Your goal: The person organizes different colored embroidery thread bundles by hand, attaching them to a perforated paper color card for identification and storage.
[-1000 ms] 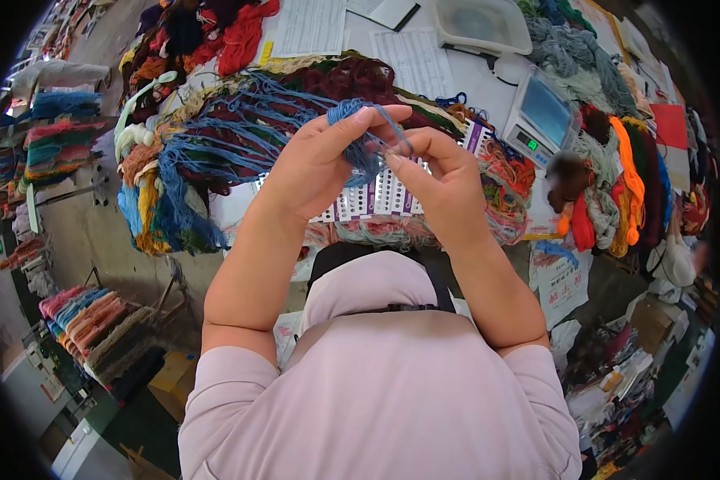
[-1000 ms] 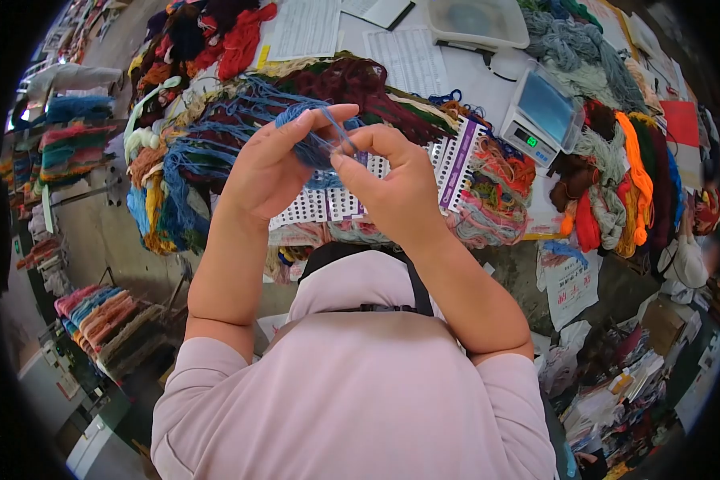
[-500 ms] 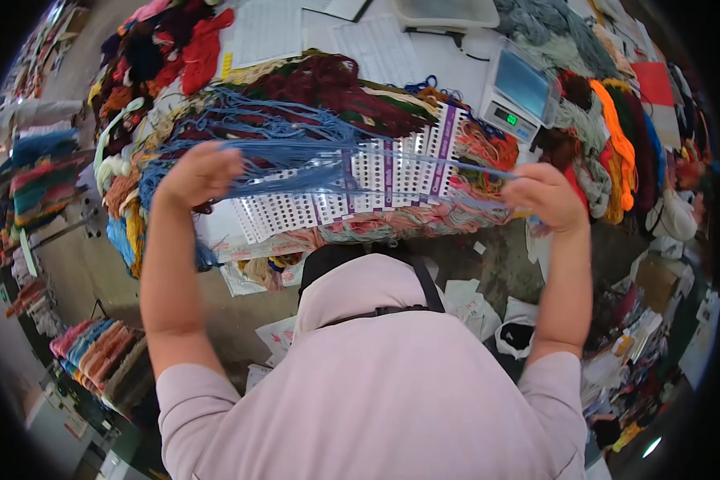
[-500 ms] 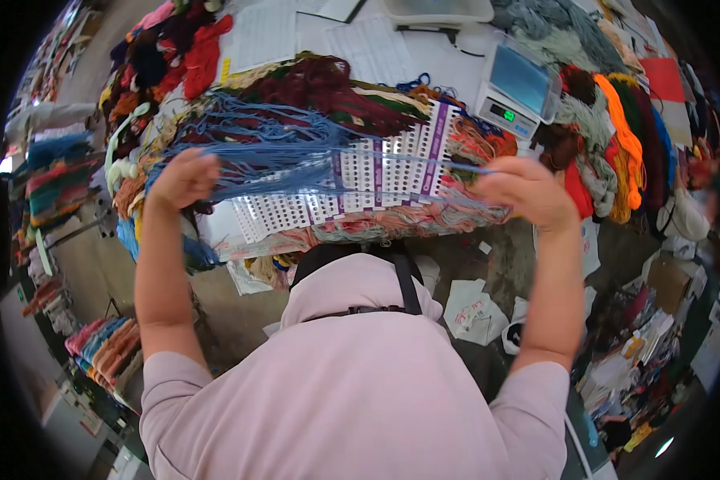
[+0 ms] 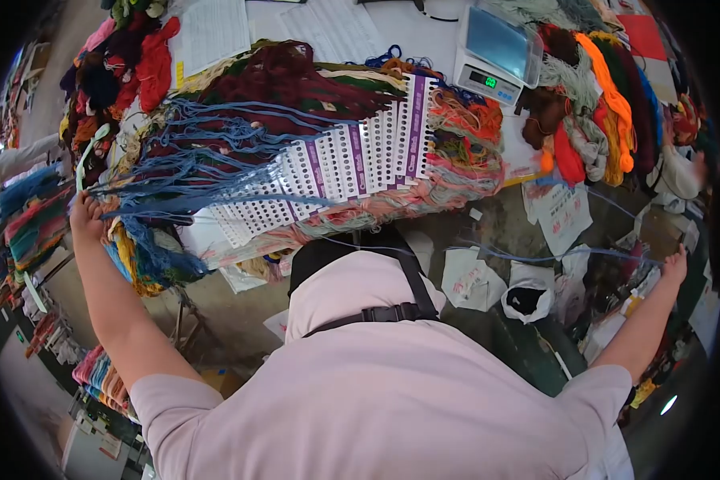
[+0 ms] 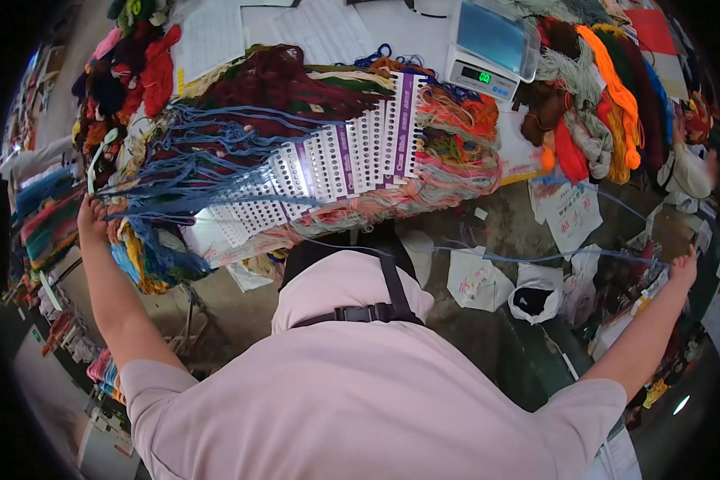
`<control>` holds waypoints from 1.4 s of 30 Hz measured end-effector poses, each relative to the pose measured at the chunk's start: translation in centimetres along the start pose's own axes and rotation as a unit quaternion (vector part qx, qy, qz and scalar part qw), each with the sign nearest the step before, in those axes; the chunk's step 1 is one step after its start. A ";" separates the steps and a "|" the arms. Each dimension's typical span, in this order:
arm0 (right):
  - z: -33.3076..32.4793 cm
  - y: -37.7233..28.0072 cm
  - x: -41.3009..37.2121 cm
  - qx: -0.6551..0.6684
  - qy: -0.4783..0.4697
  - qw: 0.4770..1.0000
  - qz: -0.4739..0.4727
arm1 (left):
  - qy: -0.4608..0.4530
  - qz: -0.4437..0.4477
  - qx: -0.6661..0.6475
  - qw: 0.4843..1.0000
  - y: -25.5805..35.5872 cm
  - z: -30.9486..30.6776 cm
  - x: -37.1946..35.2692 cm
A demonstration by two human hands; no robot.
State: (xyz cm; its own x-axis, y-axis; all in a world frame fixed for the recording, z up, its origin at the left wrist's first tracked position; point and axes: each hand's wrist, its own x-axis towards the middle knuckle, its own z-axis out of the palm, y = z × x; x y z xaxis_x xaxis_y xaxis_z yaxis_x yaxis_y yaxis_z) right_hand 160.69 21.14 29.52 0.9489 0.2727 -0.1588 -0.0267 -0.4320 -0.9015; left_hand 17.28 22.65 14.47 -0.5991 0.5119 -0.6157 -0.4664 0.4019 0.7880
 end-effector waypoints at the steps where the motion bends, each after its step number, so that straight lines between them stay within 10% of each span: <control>1: 2.7 0.0 -2.0 0.002 -0.041 0.999 0.006 | -0.036 -0.001 0.001 0.999 -0.8 1.3 0.5; 3: 7.5 1.9 -4.3 -0.001 -0.176 0.984 -0.003 | -0.093 0.029 0.010 0.995 -5.0 8.9 -2.4; 4: 10.9 4.9 -3.9 0.039 -0.407 0.910 0.070 | -0.130 0.019 0.029 0.991 -8.1 13.1 -4.0; 8: 32.2 15.4 -34.4 -0.115 -0.420 0.899 0.038 | -0.278 -0.089 0.125 0.948 -24.7 29.0 -12.4; 13: 44.1 26.8 -55.0 -0.093 -0.558 0.821 0.075 | -0.280 0.033 0.301 0.911 -40.6 39.1 -16.4; 20: 47.9 33.9 -61.0 -0.207 -0.517 0.823 -0.112 | -0.229 0.176 0.413 0.864 -42.9 41.5 -15.6; 25: 48.0 35.1 -61.4 -0.195 -0.470 0.849 -0.145 | -0.273 0.111 0.435 0.851 -43.4 42.2 -14.1; 28: 47.1 34.9 -61.7 -0.183 -0.482 0.829 -0.218 | -0.265 -0.092 0.307 0.909 -42.0 42.7 -14.4; 36: 45.4 34.1 -61.2 -0.121 -0.525 0.796 -0.277 | -0.254 0.025 0.441 0.860 -41.6 42.9 -14.1; 39: 45.4 33.4 -60.6 -0.137 -0.525 0.784 -0.301 | -0.232 -0.114 0.203 0.944 -39.6 40.9 -14.4; 42: 45.4 34.0 -59.6 -0.242 -0.502 0.736 -0.385 | -0.254 -0.335 -0.074 0.904 -35.5 38.5 -15.1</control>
State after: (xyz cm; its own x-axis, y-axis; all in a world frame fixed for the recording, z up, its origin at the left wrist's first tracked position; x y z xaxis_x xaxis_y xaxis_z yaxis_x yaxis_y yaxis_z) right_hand 88.94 29.24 -9.98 -0.0932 0.9892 -0.1134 0.7427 -0.0068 -0.6696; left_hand 67.90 29.89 -4.29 0.2094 0.4887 -0.8469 -0.7178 0.6650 0.2063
